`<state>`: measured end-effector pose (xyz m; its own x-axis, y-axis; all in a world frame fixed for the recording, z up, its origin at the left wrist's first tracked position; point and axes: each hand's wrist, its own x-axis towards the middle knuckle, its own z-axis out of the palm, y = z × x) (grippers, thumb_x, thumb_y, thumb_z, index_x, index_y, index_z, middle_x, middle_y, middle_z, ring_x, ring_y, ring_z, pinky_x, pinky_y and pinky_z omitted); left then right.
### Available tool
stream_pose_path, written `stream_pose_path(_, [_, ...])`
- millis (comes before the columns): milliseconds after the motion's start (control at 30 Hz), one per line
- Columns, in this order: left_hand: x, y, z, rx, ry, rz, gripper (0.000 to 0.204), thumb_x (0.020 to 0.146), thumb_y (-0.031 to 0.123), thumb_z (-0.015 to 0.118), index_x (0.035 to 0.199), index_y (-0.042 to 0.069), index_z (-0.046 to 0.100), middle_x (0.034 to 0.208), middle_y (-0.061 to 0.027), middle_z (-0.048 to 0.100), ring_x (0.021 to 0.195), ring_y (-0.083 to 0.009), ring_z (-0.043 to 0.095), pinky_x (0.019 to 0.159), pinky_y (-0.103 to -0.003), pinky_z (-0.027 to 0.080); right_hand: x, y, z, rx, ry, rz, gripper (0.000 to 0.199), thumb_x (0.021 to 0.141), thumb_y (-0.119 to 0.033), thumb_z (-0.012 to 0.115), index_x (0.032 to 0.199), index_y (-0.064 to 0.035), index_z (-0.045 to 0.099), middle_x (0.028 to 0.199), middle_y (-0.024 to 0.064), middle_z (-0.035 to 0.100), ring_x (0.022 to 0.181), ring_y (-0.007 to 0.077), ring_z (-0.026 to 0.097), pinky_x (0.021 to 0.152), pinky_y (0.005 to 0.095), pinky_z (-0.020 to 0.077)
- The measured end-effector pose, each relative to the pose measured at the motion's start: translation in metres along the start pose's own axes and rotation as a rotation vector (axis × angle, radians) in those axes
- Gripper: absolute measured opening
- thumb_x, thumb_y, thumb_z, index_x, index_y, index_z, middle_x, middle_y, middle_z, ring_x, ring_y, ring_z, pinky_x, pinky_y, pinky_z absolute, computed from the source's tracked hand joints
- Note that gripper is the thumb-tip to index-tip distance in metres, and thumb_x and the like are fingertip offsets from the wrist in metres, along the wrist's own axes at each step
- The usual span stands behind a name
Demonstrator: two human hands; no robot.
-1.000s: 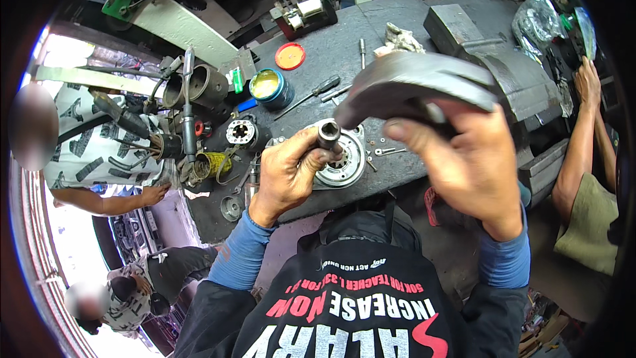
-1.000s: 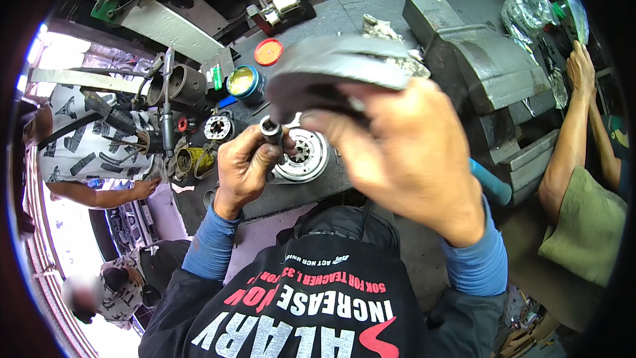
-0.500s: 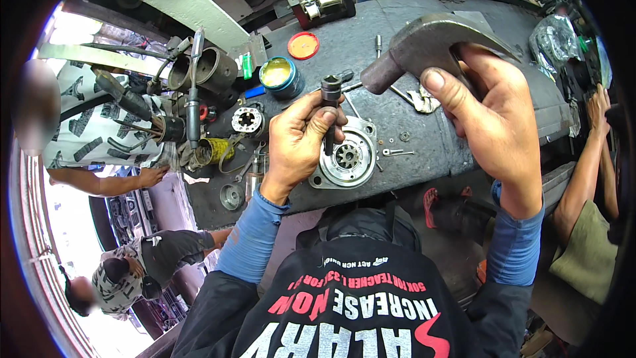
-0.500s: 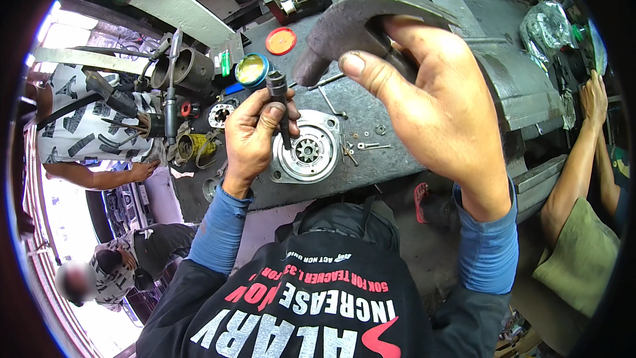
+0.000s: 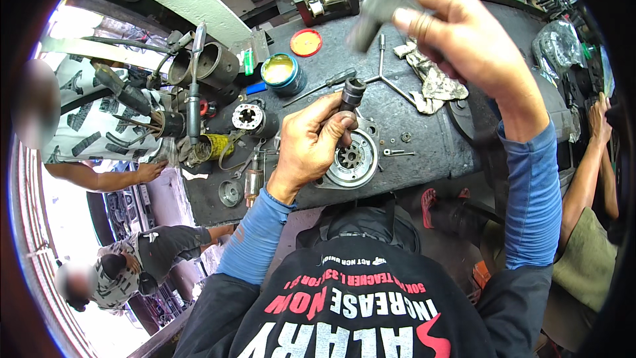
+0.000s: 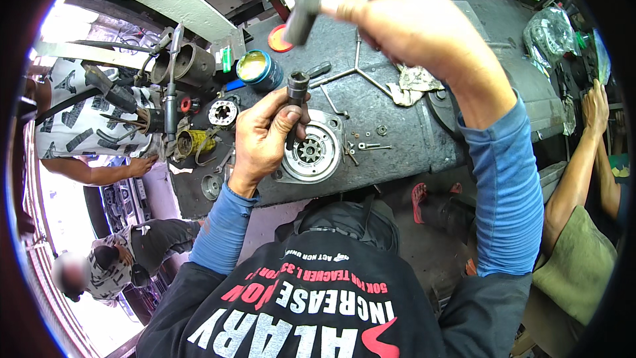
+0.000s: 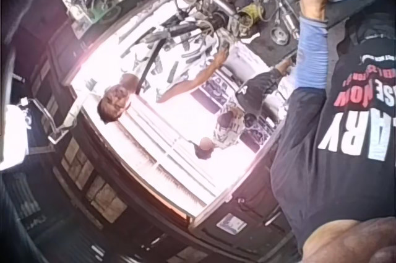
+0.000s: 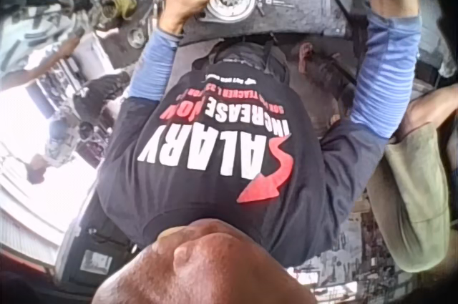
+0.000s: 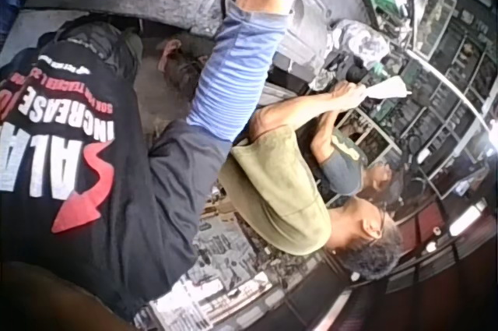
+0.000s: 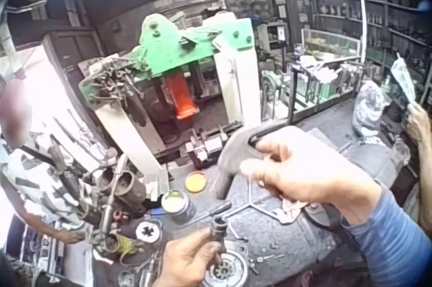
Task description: The person cleans a cylindrical mechanical component with a cloth, applies grease to its interior, and inserts it into a larger housing. They then use a hammer and a metal drift to tap the component into place on the workbench.
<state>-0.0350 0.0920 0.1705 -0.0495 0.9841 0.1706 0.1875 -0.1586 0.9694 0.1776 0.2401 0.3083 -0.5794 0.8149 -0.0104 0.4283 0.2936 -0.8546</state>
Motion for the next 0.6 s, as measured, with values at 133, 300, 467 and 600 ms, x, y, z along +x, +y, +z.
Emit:
stream_pose_path(133, [-0.004, 0.001, 0.001, 0.061, 0.015, 0.028, 0.031, 0.109, 0.021, 0.065, 0.125, -0.006, 0.068, 0.088, -0.0052, 0.069, 0.071, -0.0097, 0.065, 0.066, -0.024, 0.054, -0.003, 0.003, 0.002, -0.026, -0.081, -0.005, 0.032, 0.104, -0.035, 0.073, 0.107, -0.0038, 0.072, 0.063, -0.0071, 0.053, 0.047, 0.0013, 0.042, 0.043, 0.0225, 0.0335])
stream_pose_path(300, [-0.006, 0.003, 0.005, 0.047, 0.026, 0.045, 0.030, 0.110, 0.018, 0.064, 0.127, -0.007, 0.068, 0.089, -0.0056, 0.069, 0.071, -0.0100, 0.065, 0.067, -0.025, 0.054, -0.006, 0.005, -0.008, 0.066, -0.011, 0.046, 0.032, 0.105, -0.038, 0.071, 0.108, -0.0054, 0.073, 0.064, -0.0082, 0.052, 0.047, 0.0005, 0.043, 0.042, 0.0214, 0.0321])
stream_pose_path(467, [-0.008, 0.006, 0.004, 0.044, 0.026, 0.023, 0.033, 0.110, 0.020, 0.064, 0.129, -0.007, 0.066, 0.090, -0.0053, 0.069, 0.073, -0.0099, 0.065, 0.068, -0.024, 0.054, -0.009, 0.006, -0.003, 0.060, -0.086, 0.062, 0.035, 0.102, -0.039, 0.074, 0.108, -0.0049, 0.073, 0.063, -0.0065, 0.054, 0.046, 0.0019, 0.044, 0.041, 0.0225, 0.0327])
stream_pose_path(600, [-0.009, 0.008, 0.008, 0.052, 0.018, 0.039, 0.035, 0.110, 0.022, 0.065, 0.129, -0.008, 0.066, 0.090, -0.0055, 0.069, 0.073, -0.0096, 0.065, 0.068, -0.024, 0.054, -0.013, 0.006, -0.006, 0.028, 0.000, 0.062, 0.033, 0.104, -0.038, 0.072, 0.097, -0.0062, 0.071, 0.064, -0.0060, 0.054, 0.047, 0.0015, 0.045, 0.042, 0.0227, 0.0332])
